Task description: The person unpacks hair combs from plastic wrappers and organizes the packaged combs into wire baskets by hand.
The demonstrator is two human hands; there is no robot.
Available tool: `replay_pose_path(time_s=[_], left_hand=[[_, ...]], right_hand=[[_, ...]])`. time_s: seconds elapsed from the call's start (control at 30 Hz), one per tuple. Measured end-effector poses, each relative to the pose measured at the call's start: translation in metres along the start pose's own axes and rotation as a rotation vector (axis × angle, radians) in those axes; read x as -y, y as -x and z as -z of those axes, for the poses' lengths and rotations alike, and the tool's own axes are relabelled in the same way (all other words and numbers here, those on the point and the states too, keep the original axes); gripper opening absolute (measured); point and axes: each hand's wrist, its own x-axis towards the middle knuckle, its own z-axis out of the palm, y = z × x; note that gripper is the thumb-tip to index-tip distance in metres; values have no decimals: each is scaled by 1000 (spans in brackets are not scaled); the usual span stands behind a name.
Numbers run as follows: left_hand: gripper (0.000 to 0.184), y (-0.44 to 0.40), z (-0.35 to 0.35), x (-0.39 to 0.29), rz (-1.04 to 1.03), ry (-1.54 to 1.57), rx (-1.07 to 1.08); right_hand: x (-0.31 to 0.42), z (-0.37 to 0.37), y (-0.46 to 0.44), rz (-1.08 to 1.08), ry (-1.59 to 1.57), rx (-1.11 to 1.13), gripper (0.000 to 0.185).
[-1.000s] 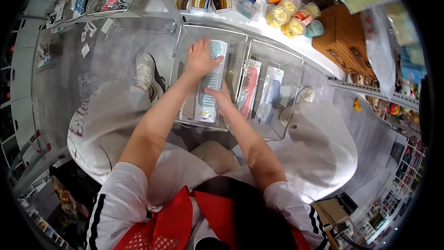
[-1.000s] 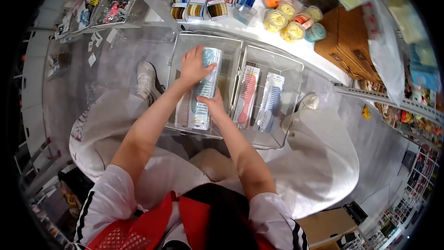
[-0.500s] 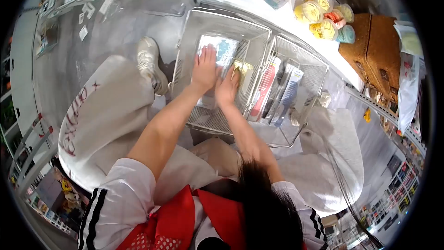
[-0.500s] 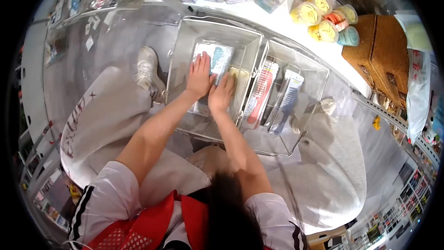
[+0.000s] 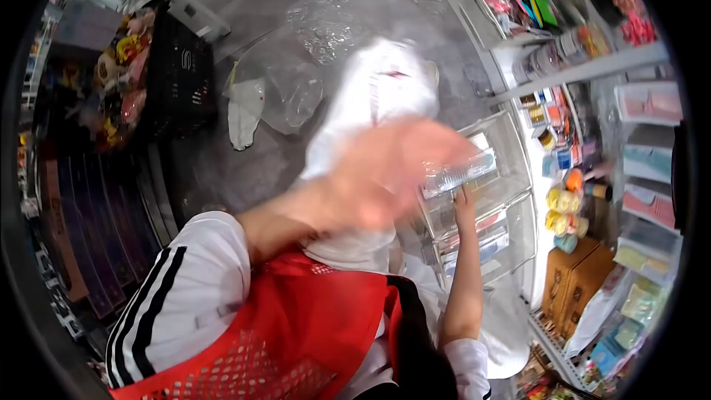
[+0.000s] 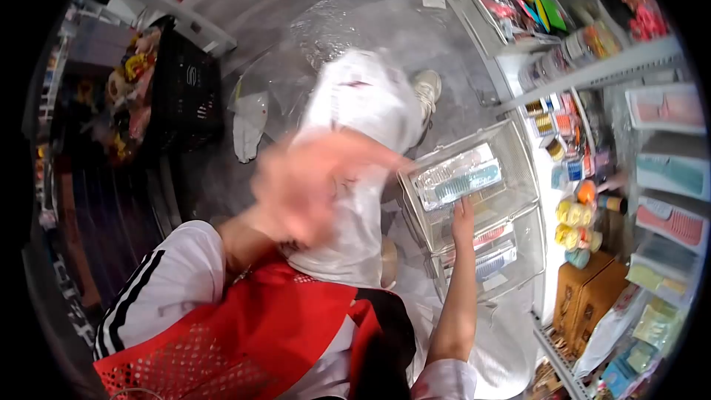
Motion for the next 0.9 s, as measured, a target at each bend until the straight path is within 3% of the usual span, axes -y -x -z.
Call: replay_pose_path(time_s=[0.03, 0.07, 0.13, 0.17, 0.23, 0.3, 0.37, 0.43, 0.53, 0.6, 0.63, 0.7, 0.77, 0.9], left_hand=[[28, 14, 37, 11, 71, -27, -194], [24, 26, 58, 35, 154, 35, -532], [22, 59, 116, 104, 422, 3, -764], [24, 106, 140, 158, 530, -203, -848], [27, 228, 179, 262, 1097, -323, -975], [28, 276, 145, 285, 1287, -655, -854], [27, 262, 114, 283, 1189, -100, -831], [28, 241, 92, 310, 1252, 259, -630], [31, 216, 70, 363, 909, -303, -210], [35, 196, 75, 391, 778, -665, -60], [37, 186, 79, 404, 700, -842, 18], [41, 185, 90, 442, 792, -1068, 224], [45, 187, 101, 460, 916, -1171, 296], [40, 193, 107, 466, 900, -1371, 434]], right_hand=[[20, 13, 10, -155, 43, 22, 41], [43, 22, 20, -287, -50, -15, 41], [80, 34, 43, -565, -243, -92, 42], [88, 41, 51, -565, -249, -124, 41], [98, 48, 62, -560, -274, -184, 41], [101, 58, 75, -542, -178, -197, 40], [104, 66, 93, -534, -96, -200, 39], [105, 71, 105, -567, -12, -173, 36], [117, 77, 117, -629, 87, -192, 30], [140, 72, 117, -595, 166, -240, 24], [81, 96, 132, -654, 196, -210, 25], [86, 93, 137, -655, 236, -208, 25], [95, 85, 143, -677, 246, -196, 25], [97, 70, 150, -714, 255, -156, 25]])
